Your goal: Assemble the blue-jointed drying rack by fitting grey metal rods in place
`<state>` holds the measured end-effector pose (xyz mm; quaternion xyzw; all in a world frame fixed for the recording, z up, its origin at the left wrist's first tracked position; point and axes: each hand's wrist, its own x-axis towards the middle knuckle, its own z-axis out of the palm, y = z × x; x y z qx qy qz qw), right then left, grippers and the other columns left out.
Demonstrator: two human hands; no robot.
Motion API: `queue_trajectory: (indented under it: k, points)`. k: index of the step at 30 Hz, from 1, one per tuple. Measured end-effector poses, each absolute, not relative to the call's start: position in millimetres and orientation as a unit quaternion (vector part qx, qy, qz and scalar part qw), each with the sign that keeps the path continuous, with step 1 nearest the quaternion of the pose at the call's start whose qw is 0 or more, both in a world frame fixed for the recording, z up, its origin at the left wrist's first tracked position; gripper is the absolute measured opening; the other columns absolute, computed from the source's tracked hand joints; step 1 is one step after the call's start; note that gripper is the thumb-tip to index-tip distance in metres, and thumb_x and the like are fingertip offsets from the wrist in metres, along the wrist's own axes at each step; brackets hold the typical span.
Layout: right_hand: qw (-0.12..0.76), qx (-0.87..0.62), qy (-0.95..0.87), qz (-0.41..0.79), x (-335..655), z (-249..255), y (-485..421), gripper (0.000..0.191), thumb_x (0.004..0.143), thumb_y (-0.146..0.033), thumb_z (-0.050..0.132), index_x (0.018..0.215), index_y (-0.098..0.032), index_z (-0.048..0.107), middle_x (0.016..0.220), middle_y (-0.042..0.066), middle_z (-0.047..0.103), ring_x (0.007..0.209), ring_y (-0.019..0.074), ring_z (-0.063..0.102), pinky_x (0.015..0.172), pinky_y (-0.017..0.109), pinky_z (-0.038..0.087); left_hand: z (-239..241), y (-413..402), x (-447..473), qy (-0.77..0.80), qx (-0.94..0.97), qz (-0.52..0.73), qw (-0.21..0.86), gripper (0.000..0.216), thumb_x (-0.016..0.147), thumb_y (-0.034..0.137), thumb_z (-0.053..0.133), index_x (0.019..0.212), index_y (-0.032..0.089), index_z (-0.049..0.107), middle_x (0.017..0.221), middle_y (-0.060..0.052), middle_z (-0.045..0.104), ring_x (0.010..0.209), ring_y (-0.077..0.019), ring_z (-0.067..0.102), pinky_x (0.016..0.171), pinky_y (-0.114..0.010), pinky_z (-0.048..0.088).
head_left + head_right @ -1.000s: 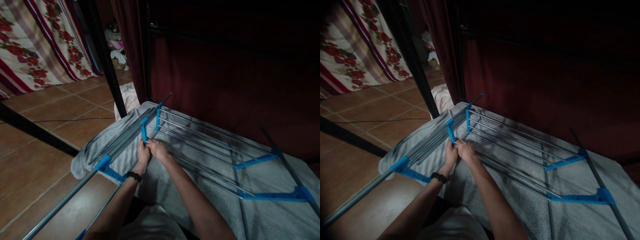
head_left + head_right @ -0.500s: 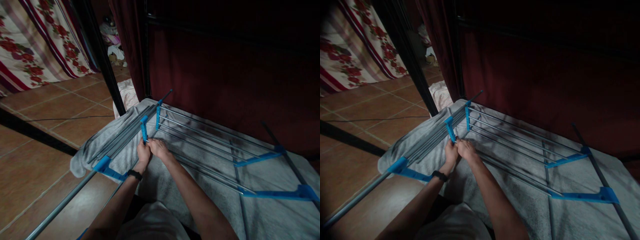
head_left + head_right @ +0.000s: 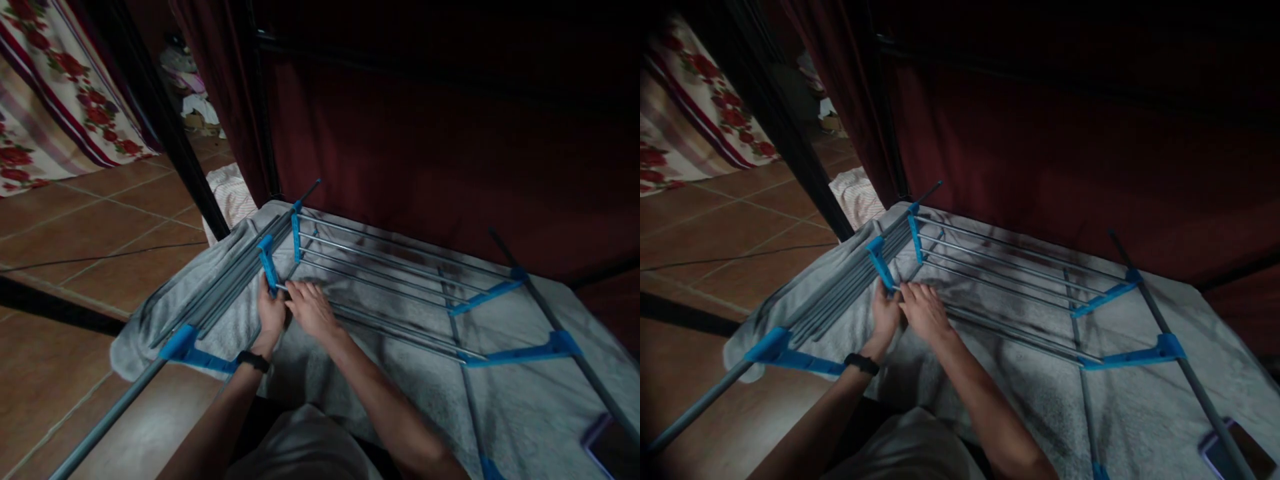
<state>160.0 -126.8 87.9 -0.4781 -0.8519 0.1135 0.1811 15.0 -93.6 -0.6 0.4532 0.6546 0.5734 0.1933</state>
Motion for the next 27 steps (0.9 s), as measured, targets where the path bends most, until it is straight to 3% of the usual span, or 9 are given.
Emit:
queue_trajectory:
  k: [3, 5, 8, 12, 15, 20, 27]
  points:
    - [0.287, -0.537, -0.78, 0.142, 215.2, 54.1, -184.3, 0.04, 0.105, -0.023, 0.041, 0.137, -0.03, 0.065, 0.132, 0.008, 0.07, 0.124, 0.0227, 0.062, 0.112, 0.042, 0.048, -10.3, -122.2, 19.3, 0.665, 0.48, 0.562, 0.112, 0.043, 0.094, 0.036, 0.051, 0.133, 0.017, 0.053, 0.135, -0.021, 0.059, 0.128, -0.0328, 0.057, 0.11, -0.053, 0.048]
    - [0.374, -0.623, -0.67, 0.151, 260.8, 23.9, -224.0, 0.038, 0.101, -0.019, 0.04, 0.12, -0.029, 0.072, 0.119, 0.008, 0.073, 0.116, 0.0235, 0.065, 0.106, 0.043, 0.052, -19.1, -142.9, 30.9, 0.635, 0.546, 0.53, 0.135, 0.033, 0.097, 0.04, 0.048, 0.12, 0.019, 0.059, 0.123, -0.019, 0.064, 0.123, -0.0348, 0.058, 0.108, -0.058, 0.048]
    - [0.454, -0.753, -0.466, 0.101, 331.8, -12.4, -274.5, 0.033, 0.096, -0.021, 0.038, 0.107, -0.025, 0.069, 0.107, 0.011, 0.07, 0.107, 0.0263, 0.066, 0.099, 0.046, 0.055, -28.2, -162.0, 61.4, 0.513, 0.722, 0.423, 0.191, 0.029, 0.098, 0.04, 0.049, 0.11, 0.023, 0.068, 0.111, -0.015, 0.071, 0.116, -0.0329, 0.064, 0.108, -0.056, 0.049]
    - [0.453, -0.846, -0.279, -0.02, 410.5, -27.3, -307.4, 0.035, 0.087, -0.02, 0.041, 0.116, -0.019, 0.062, 0.121, 0.018, 0.066, 0.124, 0.0314, 0.058, 0.11, 0.053, 0.047, -33.1, -153.2, 104.4, 0.376, 0.871, 0.288, 0.132, 0.042, 0.101, 0.04, 0.044, 0.13, 0.02, 0.067, 0.132, -0.017, 0.07, 0.129, -0.0348, 0.06, 0.114, -0.054, 0.044]
    - [0.432, -0.871, -0.23, -0.042, 447.1, -27.0, -305.1, 0.045, 0.085, -0.017, 0.043, 0.127, -0.013, 0.058, 0.13, 0.022, 0.063, 0.131, 0.0321, 0.055, 0.114, 0.049, 0.044, -37.6, -128.2, 119.8, 0.355, 0.903, 0.225, 0.093, 0.048, 0.102, 0.042, 0.038, 0.132, 0.019, 0.068, 0.128, -0.017, 0.072, 0.124, -0.0367, 0.063, 0.11, -0.055, 0.045]
    - [0.422, -0.869, -0.258, -0.002, 470.2, -29.3, -285.5, 0.046, 0.084, -0.017, 0.045, 0.126, -0.015, 0.062, 0.116, 0.015, 0.069, 0.113, 0.0258, 0.063, 0.105, 0.041, 0.05, -45.3, -94.4, 119.6, 0.336, 0.928, 0.143, 0.071, 0.05, 0.103, 0.037, 0.031, 0.125, 0.022, 0.074, 0.112, -0.015, 0.078, 0.101, -0.0348, 0.071, 0.093, -0.051, 0.053]
    - [0.403, -0.88, -0.251, -0.01, 474.0, -28.2, -281.0, 0.033, 0.085, -0.02, 0.045, 0.112, -0.017, 0.065, 0.108, 0.012, 0.069, 0.103, 0.0244, 0.063, 0.1, 0.038, 0.05, -43.4, -98.6, 118.2, 0.333, 0.929, 0.139, 0.085, 0.05, 0.104, 0.034, 0.031, 0.131, 0.024, 0.073, 0.111, -0.014, 0.078, 0.104, -0.0339, 0.071, 0.096, -0.049, 0.052]
